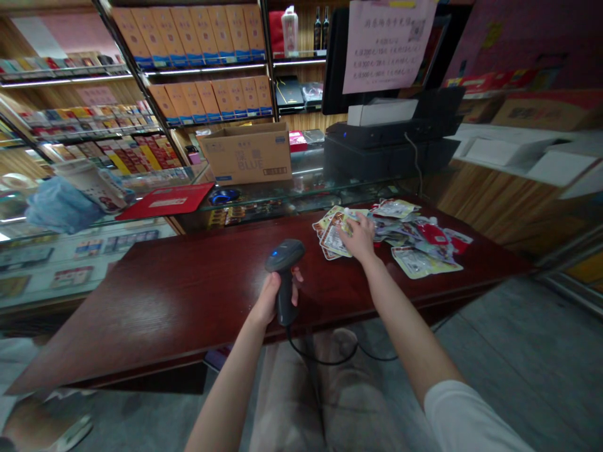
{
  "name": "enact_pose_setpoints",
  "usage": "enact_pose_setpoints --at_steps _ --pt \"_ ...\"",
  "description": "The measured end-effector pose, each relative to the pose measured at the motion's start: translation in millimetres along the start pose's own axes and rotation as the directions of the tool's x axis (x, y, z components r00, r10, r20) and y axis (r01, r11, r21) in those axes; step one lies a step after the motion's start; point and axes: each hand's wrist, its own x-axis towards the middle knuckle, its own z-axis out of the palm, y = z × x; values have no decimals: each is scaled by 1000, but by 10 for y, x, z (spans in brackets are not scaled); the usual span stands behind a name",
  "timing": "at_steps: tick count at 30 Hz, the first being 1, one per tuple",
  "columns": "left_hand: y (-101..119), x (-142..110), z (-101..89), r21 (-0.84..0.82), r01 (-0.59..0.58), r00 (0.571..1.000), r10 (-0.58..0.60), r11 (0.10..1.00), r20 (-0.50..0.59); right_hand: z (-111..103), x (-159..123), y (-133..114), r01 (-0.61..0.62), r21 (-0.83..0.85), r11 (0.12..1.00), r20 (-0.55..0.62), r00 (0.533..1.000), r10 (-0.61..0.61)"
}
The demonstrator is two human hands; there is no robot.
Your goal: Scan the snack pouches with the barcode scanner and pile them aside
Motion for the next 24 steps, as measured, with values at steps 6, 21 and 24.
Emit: enact_pose_setpoints --at_steps 6,21,24 --pt "-12 -5 -6 6 -3 1000 3 1000 -5 -26 -68 -42 -30 -29 999 2 1000 30" --pt "-151 197 121 27 10 991 -7 1000 -132 -168 -166 -338 108 89 990 -99 990 -99" --pt "-230 247 88 11 35 962 -31 999 -273 -196 -194 -419 109 184 977 -90 991 -94"
